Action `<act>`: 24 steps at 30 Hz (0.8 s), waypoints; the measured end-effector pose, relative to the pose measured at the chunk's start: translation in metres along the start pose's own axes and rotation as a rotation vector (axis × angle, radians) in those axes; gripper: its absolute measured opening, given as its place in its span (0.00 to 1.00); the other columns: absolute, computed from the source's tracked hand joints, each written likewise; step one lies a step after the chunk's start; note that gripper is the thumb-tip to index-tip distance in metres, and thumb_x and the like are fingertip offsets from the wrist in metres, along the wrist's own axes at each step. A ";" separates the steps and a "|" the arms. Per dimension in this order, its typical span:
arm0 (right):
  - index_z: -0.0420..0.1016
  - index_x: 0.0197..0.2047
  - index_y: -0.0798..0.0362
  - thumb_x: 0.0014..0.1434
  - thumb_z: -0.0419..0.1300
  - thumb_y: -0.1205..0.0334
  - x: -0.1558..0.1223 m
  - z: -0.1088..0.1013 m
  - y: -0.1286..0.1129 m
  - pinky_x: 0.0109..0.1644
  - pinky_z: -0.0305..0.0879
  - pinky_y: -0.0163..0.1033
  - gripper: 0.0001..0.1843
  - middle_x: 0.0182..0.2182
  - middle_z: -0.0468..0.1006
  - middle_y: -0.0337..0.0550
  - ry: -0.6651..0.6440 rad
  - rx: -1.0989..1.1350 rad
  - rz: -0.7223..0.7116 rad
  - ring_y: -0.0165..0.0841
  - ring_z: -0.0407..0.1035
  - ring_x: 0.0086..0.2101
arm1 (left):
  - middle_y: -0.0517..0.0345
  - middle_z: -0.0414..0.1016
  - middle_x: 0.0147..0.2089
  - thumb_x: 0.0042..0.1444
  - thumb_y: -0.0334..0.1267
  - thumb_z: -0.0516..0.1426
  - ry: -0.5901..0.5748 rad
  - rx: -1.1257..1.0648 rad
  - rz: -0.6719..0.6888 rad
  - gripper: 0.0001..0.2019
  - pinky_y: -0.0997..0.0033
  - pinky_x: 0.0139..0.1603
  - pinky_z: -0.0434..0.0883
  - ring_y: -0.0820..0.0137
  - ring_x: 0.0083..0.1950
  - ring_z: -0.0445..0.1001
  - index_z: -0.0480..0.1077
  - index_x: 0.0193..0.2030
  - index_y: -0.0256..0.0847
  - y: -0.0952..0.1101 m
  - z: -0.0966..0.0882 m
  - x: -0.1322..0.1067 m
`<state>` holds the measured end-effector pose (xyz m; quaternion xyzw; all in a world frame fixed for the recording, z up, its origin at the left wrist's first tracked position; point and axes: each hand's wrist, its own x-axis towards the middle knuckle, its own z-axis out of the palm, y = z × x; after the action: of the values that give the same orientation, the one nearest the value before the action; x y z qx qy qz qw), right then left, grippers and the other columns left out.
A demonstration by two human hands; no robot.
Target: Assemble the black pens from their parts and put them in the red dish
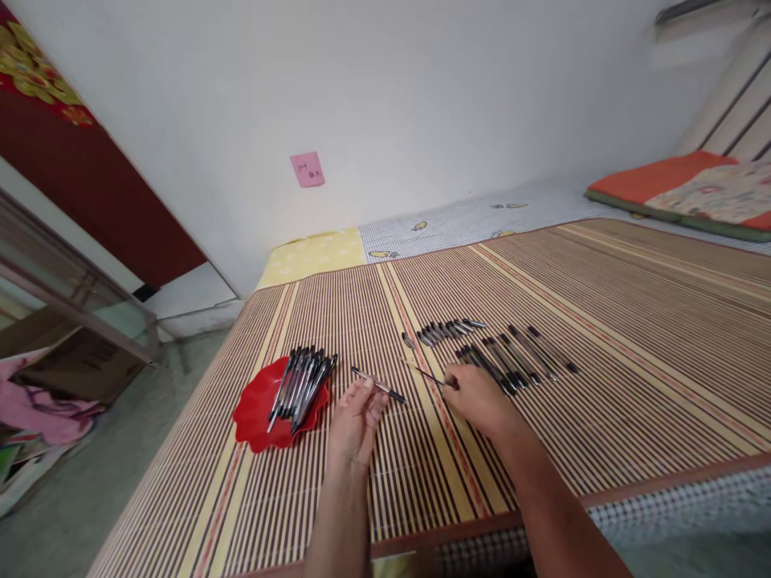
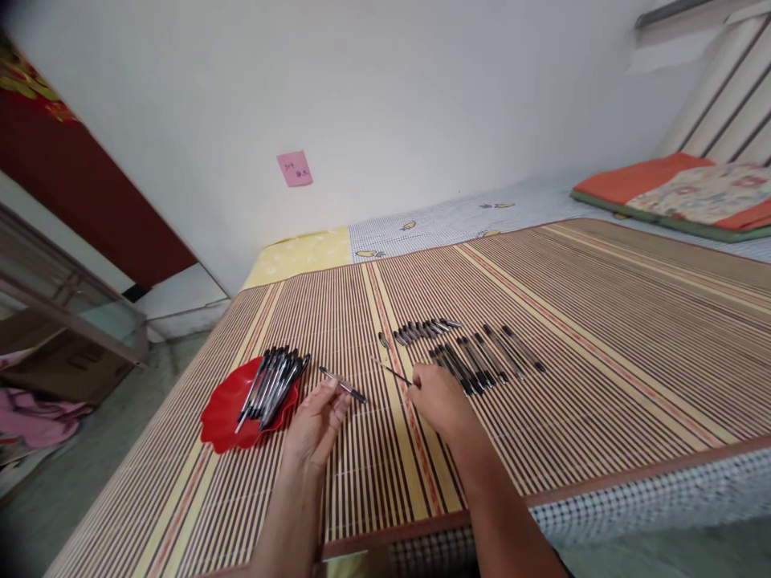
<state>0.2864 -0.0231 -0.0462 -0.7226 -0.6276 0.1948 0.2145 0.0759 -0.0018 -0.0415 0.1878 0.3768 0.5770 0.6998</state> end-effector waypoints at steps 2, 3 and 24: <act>0.63 0.22 0.51 0.54 0.57 0.70 0.003 0.001 -0.001 0.30 0.51 0.35 0.11 0.23 0.70 0.40 0.023 0.058 -0.019 0.32 0.66 0.27 | 0.55 0.76 0.29 0.52 0.23 0.63 -0.011 -0.003 0.004 0.05 0.76 0.33 0.78 0.74 0.28 0.75 0.71 0.30 0.32 -0.001 -0.001 0.001; 0.63 0.22 0.51 0.54 0.56 0.70 0.003 0.001 -0.002 0.30 0.53 0.35 0.10 0.23 0.71 0.40 0.028 0.083 -0.030 0.32 0.67 0.28 | 0.54 0.76 0.29 0.52 0.23 0.63 -0.013 -0.003 0.006 0.05 0.76 0.33 0.78 0.74 0.29 0.76 0.72 0.30 0.32 -0.001 -0.002 0.001; 0.69 0.35 0.52 0.50 0.65 0.60 -0.003 0.012 -0.026 0.29 0.69 0.36 0.11 0.19 0.73 0.33 -0.089 1.019 -0.110 0.30 0.71 0.22 | 0.47 0.80 0.41 0.55 0.22 0.60 0.015 -0.168 0.150 0.05 0.73 0.45 0.77 0.70 0.41 0.79 0.71 0.33 0.34 0.009 0.010 -0.006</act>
<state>0.2580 -0.0222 -0.0413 -0.4834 -0.4987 0.4949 0.5222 0.0764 -0.0038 -0.0267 0.1517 0.3172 0.6589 0.6650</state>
